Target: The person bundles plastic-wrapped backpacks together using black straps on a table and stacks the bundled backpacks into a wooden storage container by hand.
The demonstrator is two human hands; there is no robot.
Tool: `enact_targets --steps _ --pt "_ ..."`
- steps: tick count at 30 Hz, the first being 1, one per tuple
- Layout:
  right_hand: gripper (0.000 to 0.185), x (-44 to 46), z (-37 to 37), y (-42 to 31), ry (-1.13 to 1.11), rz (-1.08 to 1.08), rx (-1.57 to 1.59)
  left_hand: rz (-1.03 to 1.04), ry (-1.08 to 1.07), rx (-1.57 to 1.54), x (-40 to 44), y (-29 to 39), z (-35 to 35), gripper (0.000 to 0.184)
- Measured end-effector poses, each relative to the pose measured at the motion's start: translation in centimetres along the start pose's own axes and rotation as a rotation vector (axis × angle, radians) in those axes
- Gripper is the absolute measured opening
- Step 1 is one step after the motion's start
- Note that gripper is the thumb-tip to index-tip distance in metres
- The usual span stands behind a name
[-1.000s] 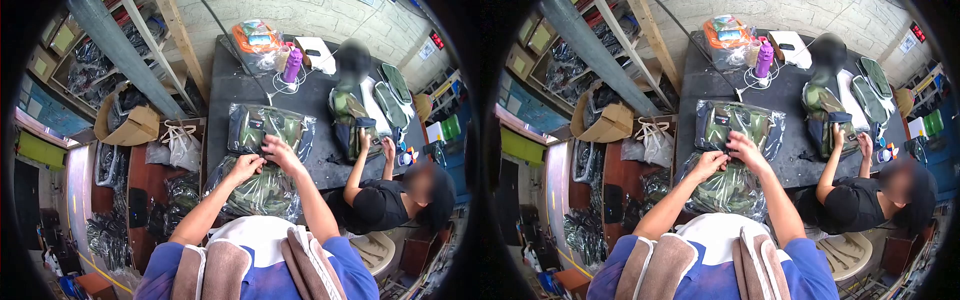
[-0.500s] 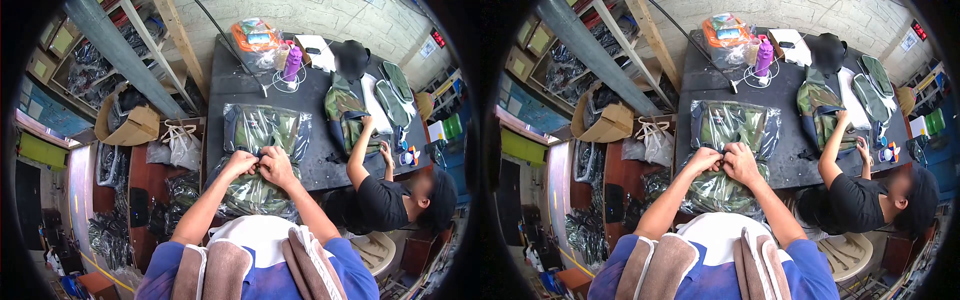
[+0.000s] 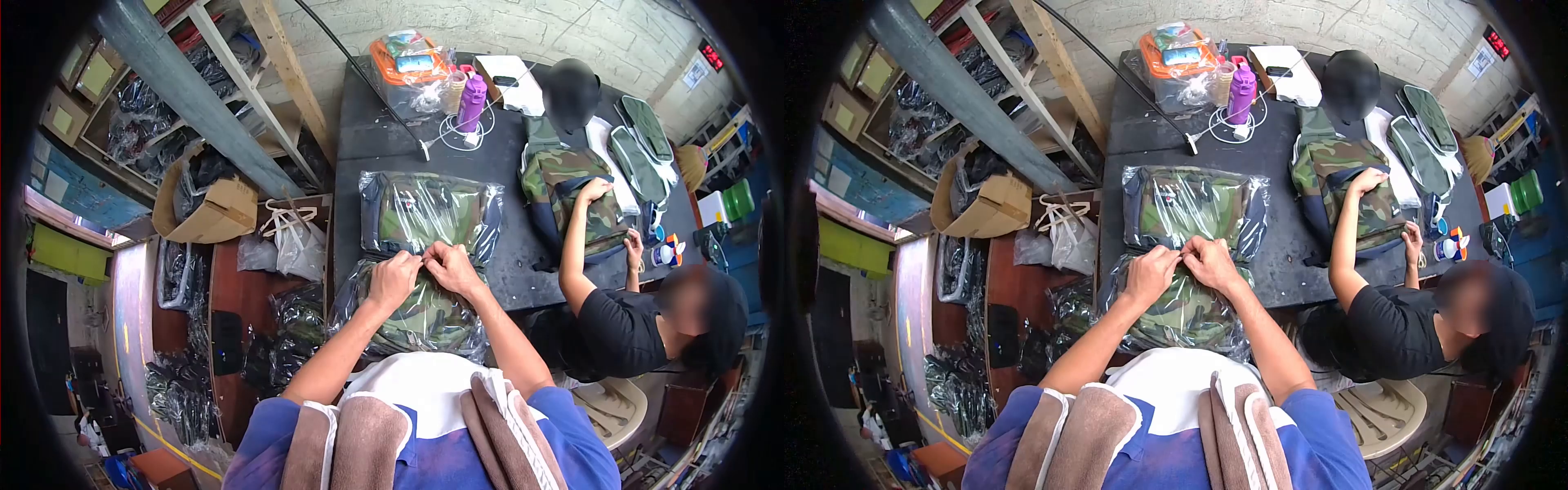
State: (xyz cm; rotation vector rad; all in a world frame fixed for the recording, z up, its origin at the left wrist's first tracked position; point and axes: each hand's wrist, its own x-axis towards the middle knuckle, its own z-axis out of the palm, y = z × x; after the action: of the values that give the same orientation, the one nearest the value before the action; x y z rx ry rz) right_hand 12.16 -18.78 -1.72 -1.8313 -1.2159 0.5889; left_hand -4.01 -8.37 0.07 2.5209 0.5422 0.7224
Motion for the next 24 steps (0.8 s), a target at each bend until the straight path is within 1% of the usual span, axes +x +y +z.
enact_targets --steps 1,2,3,4,5,7,8,9,10,11,12,13,14,15,17,18,19,21,22,23,24 --pt "0.011 0.0 0.0 -0.1 -0.023 0.032 0.055 -0.002 0.000 0.000 -0.3 -0.9 1.1 0.014" --pt "0.011 -0.1 0.1 -0.2 -0.026 0.033 0.056 -0.133 -0.031 -0.233 -0.3 -1.9 2.2 0.012" --pt "0.012 -0.2 0.3 -0.4 0.072 -0.077 -0.022 -0.264 -0.059 -0.466 -0.1 -2.6 2.8 0.011" --pt "0.014 -0.5 0.4 -0.5 0.167 -0.188 -0.100 -0.944 -0.397 -1.039 1.4 -2.6 1.2 0.010" --pt "0.014 -0.9 0.5 -0.7 0.160 -0.190 -0.100 -1.036 -0.459 -1.242 1.7 -3.9 0.9 0.011" --pt "0.015 -1.5 -0.1 -2.3 0.238 -0.261 -0.165 -1.104 -0.425 -1.278 1.9 -3.8 0.8 0.013" --pt "0.012 -1.8 -0.4 -3.3 0.250 -0.275 -0.200 -1.108 -0.425 -1.278 1.9 -3.5 0.7 0.013" --pt "0.012 -2.0 -0.3 -3.1 0.249 -0.271 -0.198 -1.058 -0.421 -1.154 2.0 -2.9 0.4 0.014" --pt "0.012 -2.0 -0.4 -2.8 0.201 -0.252 -0.245 -1.004 -0.416 -1.030 2.1 -2.4 0.0 0.015" --pt "0.013 -2.1 -0.5 -2.5 0.153 -0.232 -0.293 -1.006 -0.419 -1.029 2.4 -2.1 -0.6 0.015" --pt "0.012 -2.0 -0.6 -3.1 0.220 -0.268 -0.311 -0.832 -0.434 -0.822 2.6 -2.0 -1.0 0.016" --pt "0.012 -2.0 -1.1 -3.6 0.219 -0.264 -0.309 -0.657 -0.443 -0.617 2.9 -1.8 -1.3 0.017" --pt "0.013 -2.0 -1.6 -4.0 0.179 -0.259 -0.378 -0.627 -0.437 -0.545 3.3 -1.6 -1.5 0.019" --pt "0.015 -1.9 -1.9 -4.2 0.139 -0.256 -0.447 -0.630 -0.437 -0.545 3.3 -1.9 -1.3 0.019" --pt "0.017 -1.8 -2.2 -3.4 0.121 -0.240 -0.491 -0.714 -0.439 -0.626 3.5 -2.7 -0.8 0.021" --pt "0.016 -1.9 -2.3 -2.6 0.100 -0.165 -0.520 -0.587 -0.379 -0.372 3.3 -4.4 -0.6 0.023" --pt "0.016 -2.0 -2.1 -1.7 0.080 -0.089 -0.548 -0.576 -0.359 -0.286 3.2 -5.4 -0.8 0.025" --pt "0.014 -2.4 -1.6 -0.8 0.120 -0.083 -0.558 -0.435 -0.182 -0.150 1.6 -4.9 -0.3 0.027" --pt "0.015 -2.6 -1.7 -1.2 0.151 -0.010 -0.504 -0.363 -0.248 -0.104 1.4 -4.8 -1.0 0.031" --pt "0.017 -2.9 -1.7 -1.5 0.178 0.065 -0.447 -0.368 -0.250 -0.102 0.8 -4.4 -1.6 0.031" --pt "0.039 -3.5 -2.9 -3.2 0.197 0.139 -0.437 -0.347 -0.157 -0.017 -0.1 -3.9 -2.1 0.036"
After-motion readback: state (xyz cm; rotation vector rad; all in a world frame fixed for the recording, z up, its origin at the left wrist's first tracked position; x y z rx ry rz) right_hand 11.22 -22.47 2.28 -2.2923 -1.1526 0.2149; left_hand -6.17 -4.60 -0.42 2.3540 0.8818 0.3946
